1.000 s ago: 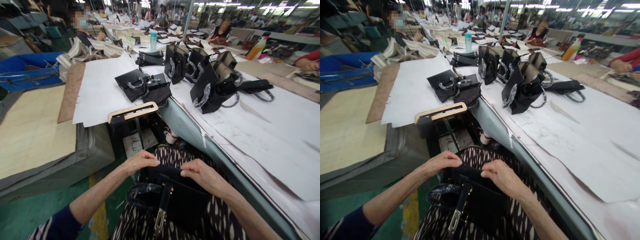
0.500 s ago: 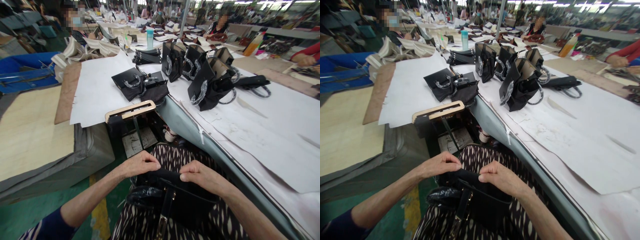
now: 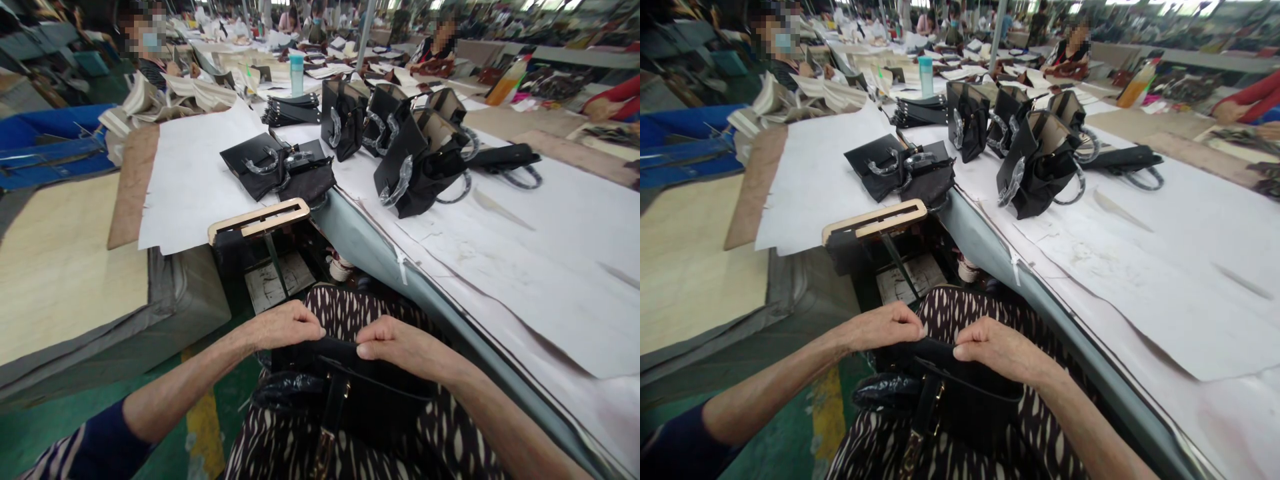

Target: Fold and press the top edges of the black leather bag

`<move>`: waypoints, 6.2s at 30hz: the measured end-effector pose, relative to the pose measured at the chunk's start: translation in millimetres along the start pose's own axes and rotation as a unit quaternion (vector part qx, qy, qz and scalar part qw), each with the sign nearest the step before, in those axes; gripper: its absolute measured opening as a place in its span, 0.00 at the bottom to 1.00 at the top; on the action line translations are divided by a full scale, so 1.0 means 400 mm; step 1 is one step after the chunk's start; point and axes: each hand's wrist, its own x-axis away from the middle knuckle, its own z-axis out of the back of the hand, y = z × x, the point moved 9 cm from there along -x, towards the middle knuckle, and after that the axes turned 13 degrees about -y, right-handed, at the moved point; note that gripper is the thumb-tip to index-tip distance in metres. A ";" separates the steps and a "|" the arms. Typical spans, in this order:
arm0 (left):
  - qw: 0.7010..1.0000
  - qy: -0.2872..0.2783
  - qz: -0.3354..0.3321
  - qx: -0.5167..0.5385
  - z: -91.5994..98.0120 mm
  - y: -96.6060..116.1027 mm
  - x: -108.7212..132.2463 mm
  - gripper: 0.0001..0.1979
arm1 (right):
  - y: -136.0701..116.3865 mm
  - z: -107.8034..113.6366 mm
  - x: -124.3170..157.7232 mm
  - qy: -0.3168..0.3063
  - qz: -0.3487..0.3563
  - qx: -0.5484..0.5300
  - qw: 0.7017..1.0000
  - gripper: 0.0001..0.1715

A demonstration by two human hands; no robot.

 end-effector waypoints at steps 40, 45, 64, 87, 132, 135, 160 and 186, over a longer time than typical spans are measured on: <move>0.995 0.094 -0.018 -0.014 -0.008 0.008 0.011 0.19 | -0.101 0.017 -0.017 0.166 -0.045 0.189 0.967 0.17; 0.994 0.104 -0.024 -0.022 -0.006 0.015 0.011 0.19 | -0.104 0.018 -0.020 0.153 -0.047 0.197 0.967 0.18; 0.975 0.128 -0.056 0.174 0.049 -0.043 0.065 0.19 | -0.110 0.015 -0.056 0.155 -0.053 0.161 0.973 0.18; 0.975 0.140 -0.085 0.149 0.034 -0.056 0.039 0.08 | -0.104 0.013 -0.063 0.163 -0.038 0.173 0.971 0.19; 0.983 0.164 -0.006 0.079 0.001 -0.028 0.031 0.14 | -0.128 0.013 -0.071 0.178 0.024 0.314 0.932 0.18; 0.983 0.169 -0.014 0.069 -0.001 -0.022 0.030 0.15 | -0.099 0.032 -0.055 0.166 0.021 0.318 0.933 0.17; 0.956 0.056 -0.007 -0.287 -0.016 0.179 -0.082 0.11 | -0.024 0.087 0.101 0.252 0.010 0.272 0.928 0.17; 0.879 0.166 0.170 -0.413 -0.044 0.225 0.052 0.17 | -0.037 0.038 0.216 0.335 -0.094 0.144 0.926 0.15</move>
